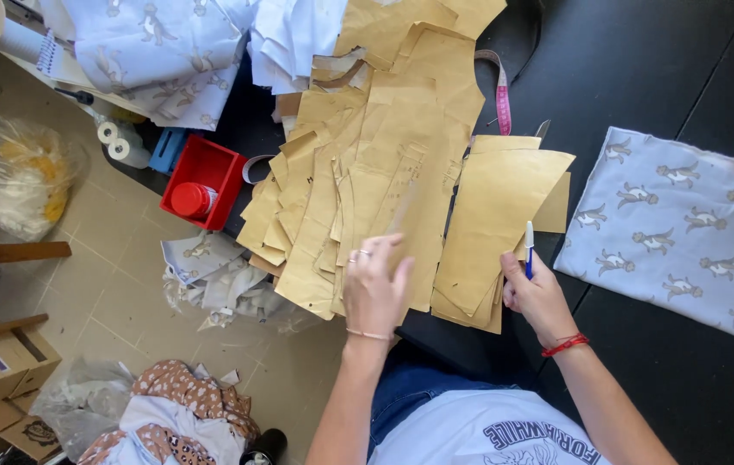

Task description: The person selects a paper pattern from a pile, places it on a piece of patterned fabric, and traces the outline with a pen. They then use a rotary cutter to cut the fabric along the traced lines and remove the excess material.

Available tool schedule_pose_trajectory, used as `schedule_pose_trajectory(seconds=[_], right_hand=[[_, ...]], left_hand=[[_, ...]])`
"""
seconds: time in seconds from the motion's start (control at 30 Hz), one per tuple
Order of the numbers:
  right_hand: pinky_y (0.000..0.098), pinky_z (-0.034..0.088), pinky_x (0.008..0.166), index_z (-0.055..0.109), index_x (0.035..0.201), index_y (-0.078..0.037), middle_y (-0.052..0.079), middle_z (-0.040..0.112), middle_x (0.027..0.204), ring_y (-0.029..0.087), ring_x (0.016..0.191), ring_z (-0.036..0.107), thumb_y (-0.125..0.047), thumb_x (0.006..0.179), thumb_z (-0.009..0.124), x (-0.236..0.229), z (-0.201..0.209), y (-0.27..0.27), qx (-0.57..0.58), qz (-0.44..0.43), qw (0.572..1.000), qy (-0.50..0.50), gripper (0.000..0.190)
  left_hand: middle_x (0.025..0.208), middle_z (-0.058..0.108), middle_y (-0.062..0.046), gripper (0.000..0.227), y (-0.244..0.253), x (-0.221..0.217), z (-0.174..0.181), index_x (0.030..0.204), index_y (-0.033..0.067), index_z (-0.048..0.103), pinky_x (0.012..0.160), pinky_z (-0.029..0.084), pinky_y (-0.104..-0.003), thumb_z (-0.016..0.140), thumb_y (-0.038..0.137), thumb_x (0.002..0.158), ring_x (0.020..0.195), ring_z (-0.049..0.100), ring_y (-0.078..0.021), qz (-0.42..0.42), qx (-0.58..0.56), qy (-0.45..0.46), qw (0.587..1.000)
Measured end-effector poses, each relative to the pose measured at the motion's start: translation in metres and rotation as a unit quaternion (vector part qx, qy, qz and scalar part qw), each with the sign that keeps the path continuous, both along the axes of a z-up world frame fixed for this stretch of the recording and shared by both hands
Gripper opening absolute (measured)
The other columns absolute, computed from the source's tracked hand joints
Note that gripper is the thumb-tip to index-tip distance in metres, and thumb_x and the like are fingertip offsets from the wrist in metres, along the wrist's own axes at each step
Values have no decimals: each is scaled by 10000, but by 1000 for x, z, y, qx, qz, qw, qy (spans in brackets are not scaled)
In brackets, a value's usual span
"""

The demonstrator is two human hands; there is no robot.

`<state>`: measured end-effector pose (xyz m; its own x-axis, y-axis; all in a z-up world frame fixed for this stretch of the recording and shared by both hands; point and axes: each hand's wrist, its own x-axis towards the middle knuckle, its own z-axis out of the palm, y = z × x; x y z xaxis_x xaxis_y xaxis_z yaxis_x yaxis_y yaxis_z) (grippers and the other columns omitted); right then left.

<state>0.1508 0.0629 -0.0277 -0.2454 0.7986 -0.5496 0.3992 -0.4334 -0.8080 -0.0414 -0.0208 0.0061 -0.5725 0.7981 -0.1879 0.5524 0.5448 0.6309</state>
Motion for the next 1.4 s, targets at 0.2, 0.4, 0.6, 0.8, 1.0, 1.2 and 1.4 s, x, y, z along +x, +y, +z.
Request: schedule_pose_trajectory(seconds=[0.2, 0.4, 0.6, 0.8, 1.0, 1.2, 1.4], right_hand=[[153, 265, 276, 467, 822, -118, 53, 451, 473, 110, 330, 419, -530, 925, 287, 13, -12, -1, -45, -52, 988, 140, 461], [189, 337, 316, 499, 819, -111, 38, 473, 560, 135, 405, 469, -455, 932, 331, 1, 37, 4, -22, -90, 988, 121, 399], [286, 482, 491, 552, 884, -61, 88, 603, 702, 186, 563, 581, -198, 757, 692, -4, 37, 7, -7, -97, 995, 6, 233], [301, 482, 505, 547, 848, -75, 84, 608, 682, 169, 593, 586, -135, 759, 666, -1, 25, 3, 3, -91, 995, -33, 160], [290, 483, 492, 556, 843, -78, 79, 608, 658, 159, 568, 583, -156, 759, 673, 1, 17, 4, -2, -78, 997, -13, 164], [294, 473, 517, 581, 911, -90, 60, 611, 755, 128, 604, 524, -243, 835, 570, 18, -19, 1, 16, -22, 1000, -15, 171], [258, 400, 616, 568, 1073, -106, 26, 505, 896, 132, 692, 499, -301, 811, 550, 46, 30, 22, 272, -35, 951, -145, 327]], left_hand=[[1272, 460, -106, 496, -1, 7, 8, 1067, 257, 587, 947, 340, -462, 469, 603, 733, 1125, 439, -377, -203, 28, -277, 939], [996, 429, -63, 504, -8, -41, -33, 1002, 181, 445, 890, 395, -398, 758, 266, 615, 977, 509, -335, 89, -103, -44, 990], [1000, 449, -55, 466, -9, -35, -24, 959, 217, 446, 852, 412, -398, 761, 251, 617, 959, 529, -339, 89, -160, -69, 981], [998, 452, -50, 439, -7, -21, -32, 868, 204, 457, 888, 368, -423, 752, 390, 601, 1022, 474, -311, 39, -214, -6, 976], [832, 647, -113, 159, 0, -3, 19, 863, 120, 535, 671, 477, -374, 624, 192, 752, 757, 647, -273, -11, -61, -201, 978], [803, 623, -64, 215, 8, 15, 47, 936, 144, 662, 639, 509, -321, 569, 42, 770, 751, 639, -230, 2, 139, -76, 987], [720, 604, -47, 107, 24, 27, 61, 858, 47, 642, 599, 501, -170, 649, 62, 752, 624, 589, -86, -57, 259, -24, 964]])
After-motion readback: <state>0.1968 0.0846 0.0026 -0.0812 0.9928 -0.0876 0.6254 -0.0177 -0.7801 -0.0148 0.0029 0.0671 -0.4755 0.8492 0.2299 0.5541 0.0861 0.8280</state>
